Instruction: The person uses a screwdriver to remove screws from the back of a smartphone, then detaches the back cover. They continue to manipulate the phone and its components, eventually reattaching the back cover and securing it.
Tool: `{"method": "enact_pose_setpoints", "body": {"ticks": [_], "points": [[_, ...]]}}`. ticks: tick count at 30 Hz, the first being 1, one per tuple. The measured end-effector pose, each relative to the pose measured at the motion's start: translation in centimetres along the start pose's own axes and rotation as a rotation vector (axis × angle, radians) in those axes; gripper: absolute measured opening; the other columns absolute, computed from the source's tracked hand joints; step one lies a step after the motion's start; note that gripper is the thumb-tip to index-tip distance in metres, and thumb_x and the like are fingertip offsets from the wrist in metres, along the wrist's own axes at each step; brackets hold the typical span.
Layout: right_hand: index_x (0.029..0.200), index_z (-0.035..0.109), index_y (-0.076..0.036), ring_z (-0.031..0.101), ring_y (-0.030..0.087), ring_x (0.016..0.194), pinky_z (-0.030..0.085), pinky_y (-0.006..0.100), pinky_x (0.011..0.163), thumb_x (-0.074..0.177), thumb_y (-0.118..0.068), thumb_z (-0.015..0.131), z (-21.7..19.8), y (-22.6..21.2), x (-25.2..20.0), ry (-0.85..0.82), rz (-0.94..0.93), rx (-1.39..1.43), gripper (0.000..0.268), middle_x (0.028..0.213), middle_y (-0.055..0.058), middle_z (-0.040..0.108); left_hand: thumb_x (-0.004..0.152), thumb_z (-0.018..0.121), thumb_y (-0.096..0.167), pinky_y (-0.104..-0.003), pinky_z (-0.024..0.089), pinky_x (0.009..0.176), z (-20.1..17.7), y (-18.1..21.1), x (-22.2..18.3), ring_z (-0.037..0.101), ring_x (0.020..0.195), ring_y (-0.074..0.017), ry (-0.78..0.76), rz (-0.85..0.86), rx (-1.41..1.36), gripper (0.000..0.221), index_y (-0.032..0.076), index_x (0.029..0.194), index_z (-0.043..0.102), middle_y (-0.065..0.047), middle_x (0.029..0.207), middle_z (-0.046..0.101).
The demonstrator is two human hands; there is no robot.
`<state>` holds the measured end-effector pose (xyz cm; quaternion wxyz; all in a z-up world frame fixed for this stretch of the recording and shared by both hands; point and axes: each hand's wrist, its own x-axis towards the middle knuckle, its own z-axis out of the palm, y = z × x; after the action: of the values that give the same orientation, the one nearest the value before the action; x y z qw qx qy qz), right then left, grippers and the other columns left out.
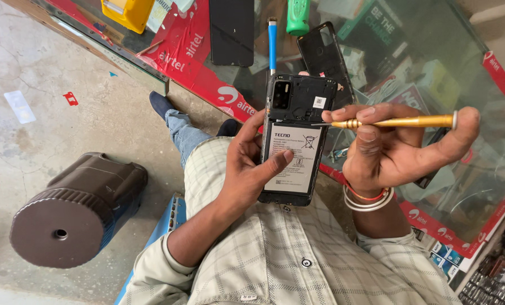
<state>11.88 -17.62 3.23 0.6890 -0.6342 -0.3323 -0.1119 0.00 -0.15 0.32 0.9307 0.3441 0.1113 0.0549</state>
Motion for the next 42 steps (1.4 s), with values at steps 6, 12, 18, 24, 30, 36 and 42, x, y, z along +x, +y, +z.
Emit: {"method": "enact_pose_setpoints", "body": {"ticks": [6, 12, 18, 24, 30, 36, 42], "points": [[0.163, 0.012, -0.033, 0.081, 0.028, 0.080, 0.066, 0.044, 0.079, 0.111, -0.001, 0.065, 0.4, -0.6, 0.0, -0.105, 0.004, -0.120, 0.081, 0.110, 0.021, 0.072, 0.096, 0.076, 0.008, -0.033, 0.061, 0.096, 0.1, -0.1, 0.1, 0.073, 0.107, -0.0173, 0.007, -0.006, 0.001, 0.070, 0.000, 0.155, 0.040, -0.013, 0.117, 0.074], [0.163, 0.013, -0.031, 0.079, 0.029, 0.081, 0.067, 0.044, 0.081, 0.112, 0.000, 0.066, 0.7, -0.4, 0.1, -0.097, -0.004, -0.174, 0.079, 0.108, 0.020, 0.071, 0.097, 0.076, 0.010, -0.033, 0.060, 0.098, 0.1, -0.1, 0.3, 0.073, 0.109, -0.0174, -0.004, -0.001, 0.020, 0.069, 0.000, 0.155, 0.040, -0.013, 0.119, 0.074], [0.163, 0.012, -0.032, 0.078, 0.029, 0.083, 0.066, 0.043, 0.082, 0.113, -0.001, 0.067, 0.7, -0.1, -0.2, -0.085, 0.010, -0.198, 0.080, 0.110, 0.020, 0.071, 0.098, 0.076, 0.011, -0.033, 0.061, 0.097, 0.2, -0.2, 0.6, 0.073, 0.109, -0.0174, -0.011, -0.001, 0.025, 0.068, 0.000, 0.155, 0.041, -0.013, 0.120, 0.073], [0.163, 0.012, -0.032, 0.078, 0.029, 0.083, 0.067, 0.043, 0.083, 0.114, -0.001, 0.067, 0.6, 0.1, 0.1, -0.096, 0.003, -0.231, 0.081, 0.110, 0.019, 0.071, 0.097, 0.076, 0.010, -0.032, 0.061, 0.097, 0.3, -0.3, 0.8, 0.073, 0.110, -0.0174, 0.000, 0.003, 0.038, 0.068, 0.001, 0.155, 0.041, -0.013, 0.120, 0.074], [0.160, 0.010, -0.032, 0.078, 0.028, 0.083, 0.064, 0.042, 0.082, 0.116, -0.001, 0.066, 0.4, -0.2, 0.0, -0.078, 0.023, -0.231, 0.077, 0.111, 0.019, 0.071, 0.098, 0.075, 0.009, -0.032, 0.061, 0.097, 0.5, -0.5, 0.9, 0.073, 0.110, -0.0171, -0.003, 0.000, 0.026, 0.067, 0.001, 0.155, 0.041, -0.013, 0.120, 0.073], [0.162, 0.010, -0.033, 0.079, 0.028, 0.083, 0.066, 0.042, 0.081, 0.113, -0.001, 0.067, 0.3, 0.3, 0.1, -0.089, -0.013, -0.237, 0.081, 0.111, 0.020, 0.071, 0.098, 0.075, 0.009, -0.032, 0.060, 0.097, 0.7, -0.4, 1.0, 0.073, 0.110, -0.0174, 0.001, 0.002, 0.030, 0.067, 0.001, 0.154, 0.041, -0.013, 0.121, 0.073], [0.159, 0.014, -0.029, 0.076, 0.026, 0.078, 0.065, 0.041, 0.078, 0.106, 0.001, 0.068, 0.8, 0.2, 1.4, -0.199, -0.170, -0.354, 0.082, 0.109, 0.021, 0.069, 0.098, 0.074, 0.007, -0.031, 0.059, 0.098, 0.9, -0.6, 1.1, 0.072, 0.111, -0.0165, 0.034, 0.022, 0.084, 0.066, 0.001, 0.155, 0.040, -0.013, 0.122, 0.072]]}}
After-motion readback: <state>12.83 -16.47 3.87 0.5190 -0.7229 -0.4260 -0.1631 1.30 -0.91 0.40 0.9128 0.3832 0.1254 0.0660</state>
